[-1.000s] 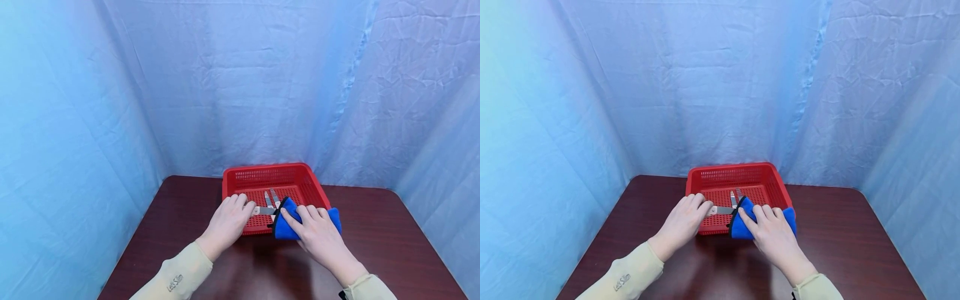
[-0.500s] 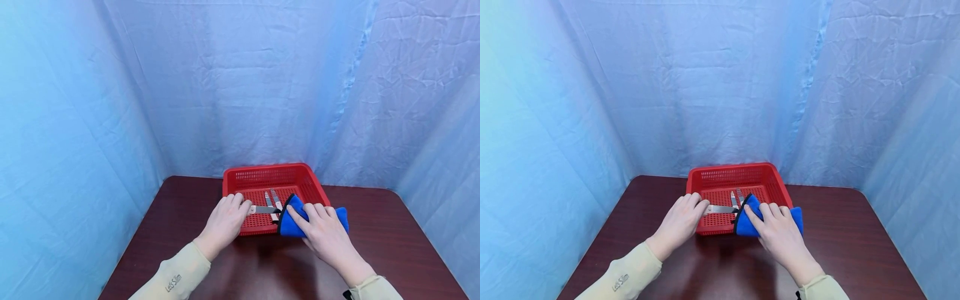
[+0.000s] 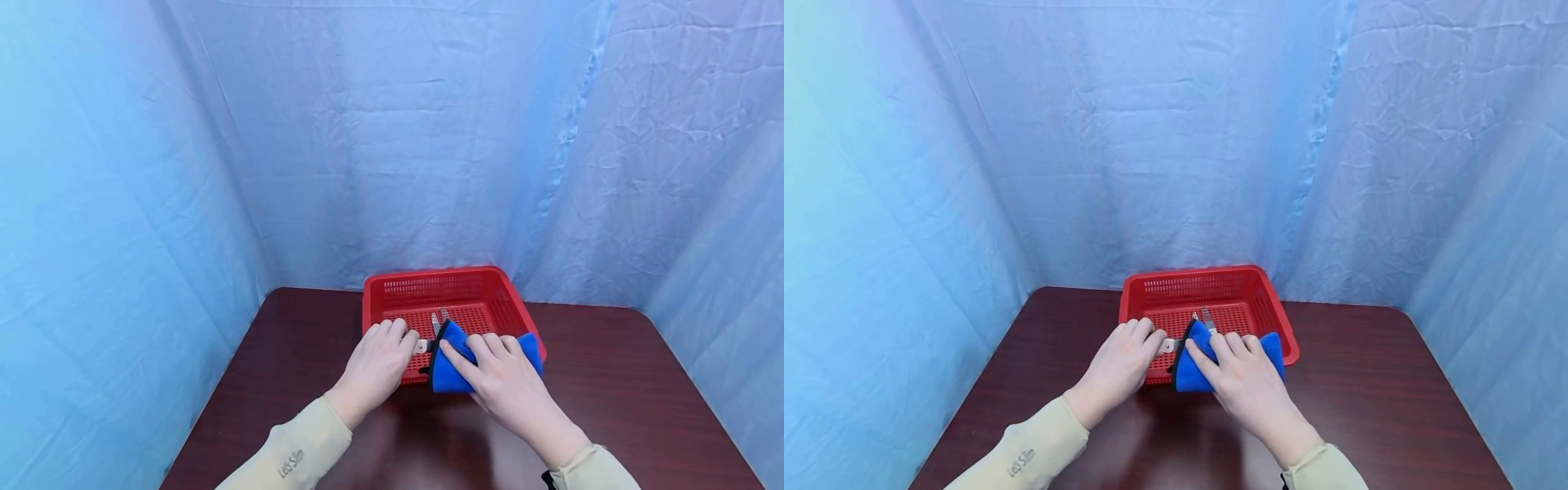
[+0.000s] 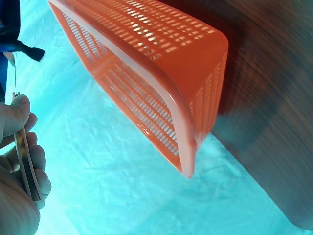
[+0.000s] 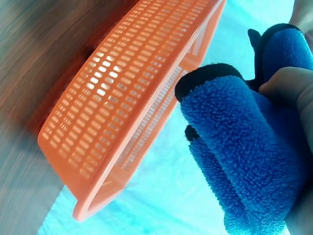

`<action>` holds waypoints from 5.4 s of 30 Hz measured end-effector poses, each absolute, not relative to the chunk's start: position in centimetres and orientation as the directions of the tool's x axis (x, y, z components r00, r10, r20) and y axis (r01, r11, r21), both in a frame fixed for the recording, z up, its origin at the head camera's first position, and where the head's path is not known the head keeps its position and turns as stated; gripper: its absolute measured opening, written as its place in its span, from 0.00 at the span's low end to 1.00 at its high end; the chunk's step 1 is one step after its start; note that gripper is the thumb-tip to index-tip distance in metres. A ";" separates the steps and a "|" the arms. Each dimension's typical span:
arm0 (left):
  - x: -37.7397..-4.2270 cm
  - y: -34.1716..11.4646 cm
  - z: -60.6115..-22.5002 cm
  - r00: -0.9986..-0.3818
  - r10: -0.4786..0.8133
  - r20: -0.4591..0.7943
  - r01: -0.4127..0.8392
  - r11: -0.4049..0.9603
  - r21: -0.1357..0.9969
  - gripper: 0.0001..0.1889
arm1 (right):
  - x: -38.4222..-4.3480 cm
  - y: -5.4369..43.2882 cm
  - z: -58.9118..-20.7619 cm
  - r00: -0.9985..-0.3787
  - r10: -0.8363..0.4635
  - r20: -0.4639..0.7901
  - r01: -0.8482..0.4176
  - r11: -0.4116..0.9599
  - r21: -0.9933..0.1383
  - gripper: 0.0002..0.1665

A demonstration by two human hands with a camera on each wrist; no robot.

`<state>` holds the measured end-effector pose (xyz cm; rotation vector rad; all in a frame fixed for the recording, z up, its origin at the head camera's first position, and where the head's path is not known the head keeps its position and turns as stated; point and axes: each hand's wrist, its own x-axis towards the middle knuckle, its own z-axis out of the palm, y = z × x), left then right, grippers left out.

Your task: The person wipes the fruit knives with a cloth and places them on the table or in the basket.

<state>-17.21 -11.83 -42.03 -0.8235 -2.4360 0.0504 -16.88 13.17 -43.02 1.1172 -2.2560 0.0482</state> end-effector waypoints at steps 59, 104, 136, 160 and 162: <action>-16.9 -11.5 -41.9 -0.674 0.567 0.474 0.552 0.813 -0.188 0.18 | -16.8 13.0 -44.1 -0.526 -0.688 0.500 -0.691 0.689 0.221 0.51; -21.9 -13.2 -41.9 -0.910 0.323 0.261 0.382 0.896 0.225 0.08 | -14.3 17.4 -50.8 -0.624 -0.736 0.263 -0.738 0.666 0.110 0.54; -29.1 -11.1 -43.2 -0.925 0.028 -0.378 -0.335 0.408 0.850 0.11 | -13.8 16.6 -54.3 -0.634 -0.773 0.026 -0.772 0.634 0.047 0.45; -29.9 -9.2 -46.1 -0.867 -0.052 -0.496 -0.469 0.424 0.775 0.04 | -13.8 16.9 -55.0 -0.650 -0.755 -0.085 -0.755 0.655 -0.044 0.42; -29.8 -9.1 -46.2 -0.861 -0.053 -0.506 -0.480 0.413 0.774 0.05 | -13.8 16.9 -55.0 -0.649 -0.756 -0.082 -0.755 0.654 -0.044 0.42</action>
